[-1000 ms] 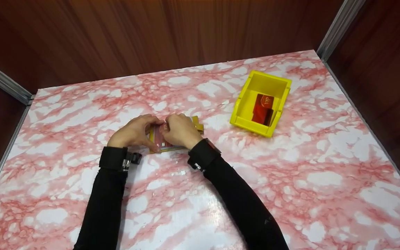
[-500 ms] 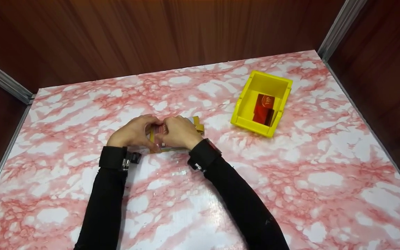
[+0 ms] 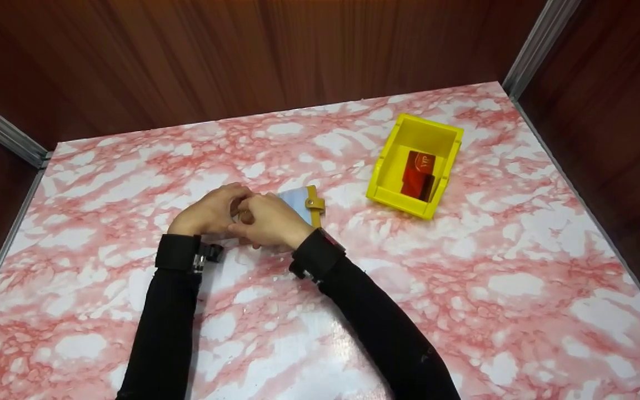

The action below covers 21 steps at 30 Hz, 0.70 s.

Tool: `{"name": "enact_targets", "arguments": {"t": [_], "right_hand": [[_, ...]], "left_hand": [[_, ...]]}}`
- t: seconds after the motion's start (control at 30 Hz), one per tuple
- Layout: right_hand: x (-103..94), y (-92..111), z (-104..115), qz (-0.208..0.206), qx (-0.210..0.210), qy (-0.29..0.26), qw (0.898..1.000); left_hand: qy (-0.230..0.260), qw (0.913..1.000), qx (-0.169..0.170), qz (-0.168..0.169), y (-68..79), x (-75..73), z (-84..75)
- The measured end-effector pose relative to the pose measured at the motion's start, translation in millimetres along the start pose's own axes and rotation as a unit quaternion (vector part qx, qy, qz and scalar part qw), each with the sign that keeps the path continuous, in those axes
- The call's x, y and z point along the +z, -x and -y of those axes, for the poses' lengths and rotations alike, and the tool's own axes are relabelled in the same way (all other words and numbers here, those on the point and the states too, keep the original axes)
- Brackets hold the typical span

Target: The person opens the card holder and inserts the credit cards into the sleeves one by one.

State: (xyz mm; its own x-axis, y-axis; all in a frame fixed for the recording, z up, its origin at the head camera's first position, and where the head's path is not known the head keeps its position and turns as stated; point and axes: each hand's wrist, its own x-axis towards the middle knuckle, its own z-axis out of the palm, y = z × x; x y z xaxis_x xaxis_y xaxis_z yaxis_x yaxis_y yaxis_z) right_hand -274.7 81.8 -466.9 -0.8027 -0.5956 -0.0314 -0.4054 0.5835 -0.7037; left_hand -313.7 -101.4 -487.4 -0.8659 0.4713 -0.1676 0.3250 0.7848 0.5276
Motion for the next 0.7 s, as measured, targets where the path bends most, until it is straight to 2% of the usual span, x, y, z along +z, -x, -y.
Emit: {"name": "enact_targets", "arguments": {"t": [0.2, 0.33, 0.43, 0.57, 0.7], "right_hand": [[-19.6, 4, -13, -0.022, 0.017, -0.002, 1.0], [-45.2, 10, -24, -0.068, 0.041, 0.005, 0.997], [-67.2, 18, -34, -0.114, 0.073, 0.002, 0.991], [-92.8, 30, -49, -0.2, 0.113, -0.017, 0.973], [-115.2, 43, -62, -0.298, 0.138, -0.044, 0.944]], "left_hand": [[0.028, 0.9996, 0.005, 0.001, 1.3, -1.3, -2.0], [0.033, 0.9994, 0.004, 0.0, 2.4, -1.2, -2.2], [0.035, 0.9994, 0.002, 0.001, 2.4, -0.8, -2.3], [0.032, 0.9995, -0.001, 0.004, 2.5, -0.5, -2.7], [0.03, 0.9995, 0.004, 0.004, 2.7, -1.1, -3.6]]}}
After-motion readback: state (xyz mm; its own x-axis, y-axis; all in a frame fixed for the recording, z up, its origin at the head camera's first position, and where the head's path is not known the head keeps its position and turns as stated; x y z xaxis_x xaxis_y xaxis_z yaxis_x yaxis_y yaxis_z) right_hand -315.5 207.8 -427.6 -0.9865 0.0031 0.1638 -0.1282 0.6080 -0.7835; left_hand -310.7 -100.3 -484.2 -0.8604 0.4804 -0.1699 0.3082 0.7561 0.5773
